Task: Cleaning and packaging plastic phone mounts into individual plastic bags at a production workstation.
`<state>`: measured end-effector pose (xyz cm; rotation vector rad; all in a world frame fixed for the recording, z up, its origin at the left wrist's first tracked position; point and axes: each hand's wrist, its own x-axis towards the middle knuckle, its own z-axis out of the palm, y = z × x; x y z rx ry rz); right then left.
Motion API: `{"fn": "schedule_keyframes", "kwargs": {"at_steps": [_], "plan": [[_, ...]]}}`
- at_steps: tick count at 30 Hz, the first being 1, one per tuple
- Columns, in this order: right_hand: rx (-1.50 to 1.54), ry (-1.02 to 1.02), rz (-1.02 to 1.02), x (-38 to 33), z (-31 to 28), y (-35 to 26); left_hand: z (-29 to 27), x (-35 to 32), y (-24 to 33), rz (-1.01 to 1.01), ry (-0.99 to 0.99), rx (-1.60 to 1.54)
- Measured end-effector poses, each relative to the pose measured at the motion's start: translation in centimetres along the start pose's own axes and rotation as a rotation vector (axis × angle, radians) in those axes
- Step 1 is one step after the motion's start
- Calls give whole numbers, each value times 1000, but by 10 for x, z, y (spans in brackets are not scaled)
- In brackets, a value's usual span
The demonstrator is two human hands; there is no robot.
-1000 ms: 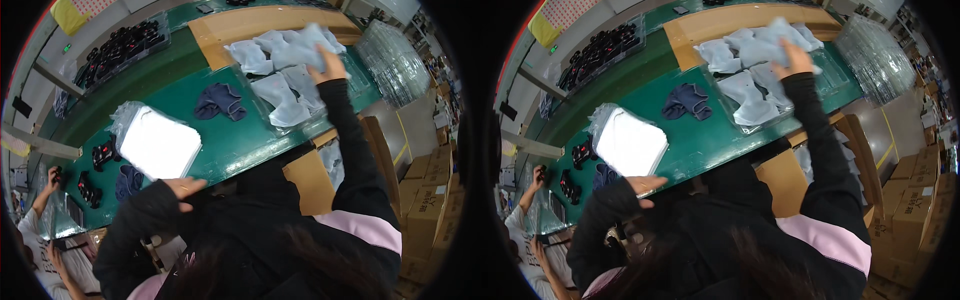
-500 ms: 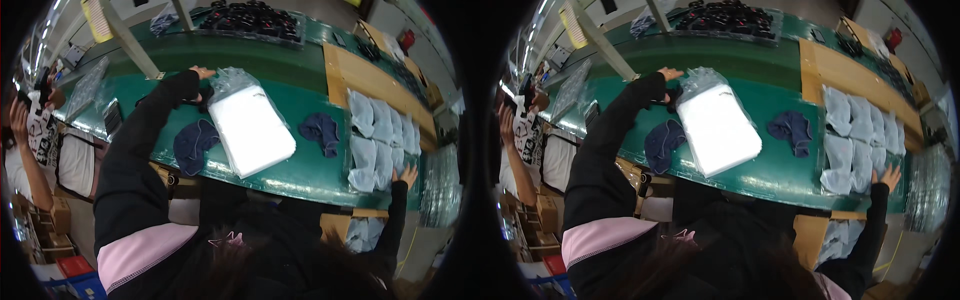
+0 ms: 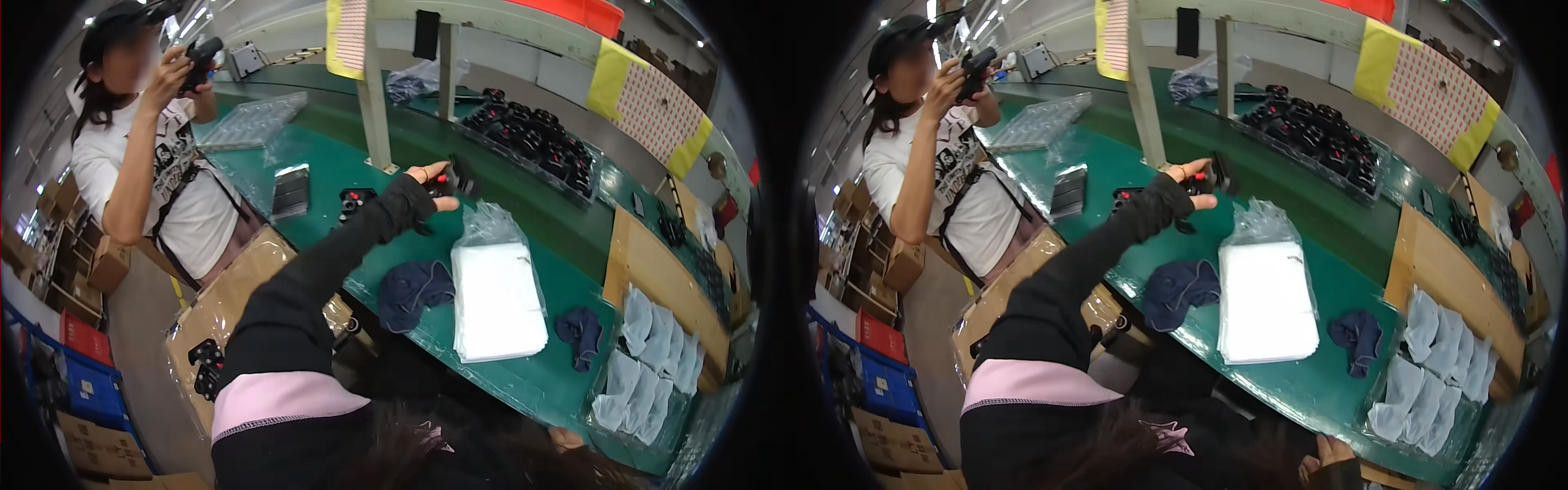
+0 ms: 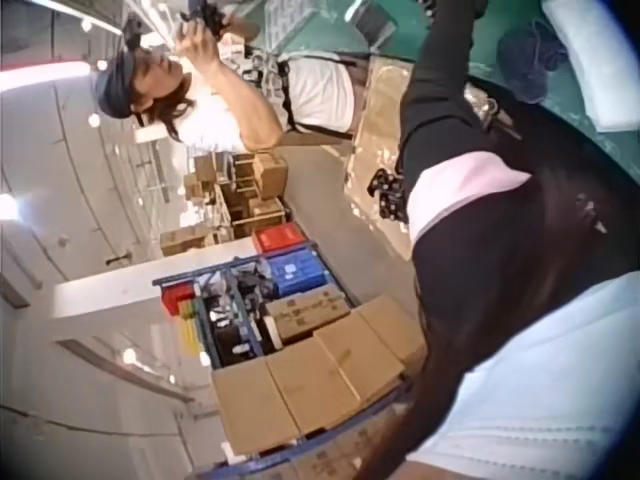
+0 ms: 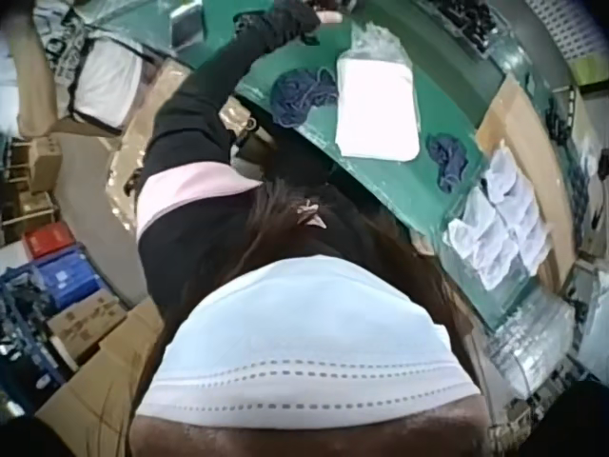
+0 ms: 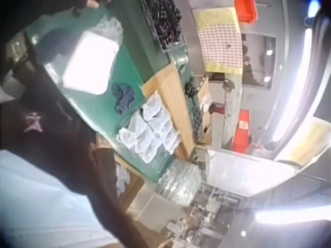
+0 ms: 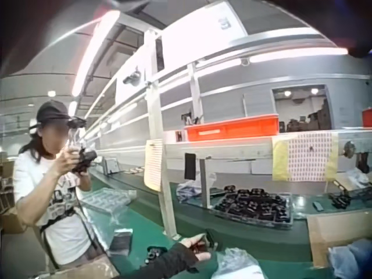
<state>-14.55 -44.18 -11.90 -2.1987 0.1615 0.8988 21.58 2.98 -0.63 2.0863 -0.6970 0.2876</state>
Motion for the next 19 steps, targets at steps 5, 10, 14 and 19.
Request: {"fn": "schedule_keyframes", "kwargs": {"at_steps": [5, 10, 14, 19], "plan": [[-355, 697, -983, 3, 7, -223, 30, -56, 74, -613, 219, -1305], [-234, 781, -1163, 26, 43, -304, 78, -127, 135, -858, 194, -1677], [-10, 710, -1060, 27, 67, -307, 75, -143, 126, -897, 148, -1724], [37, 605, -1125, 23, 77, -299, 75, -140, 90, -813, 88, -1954]]}}
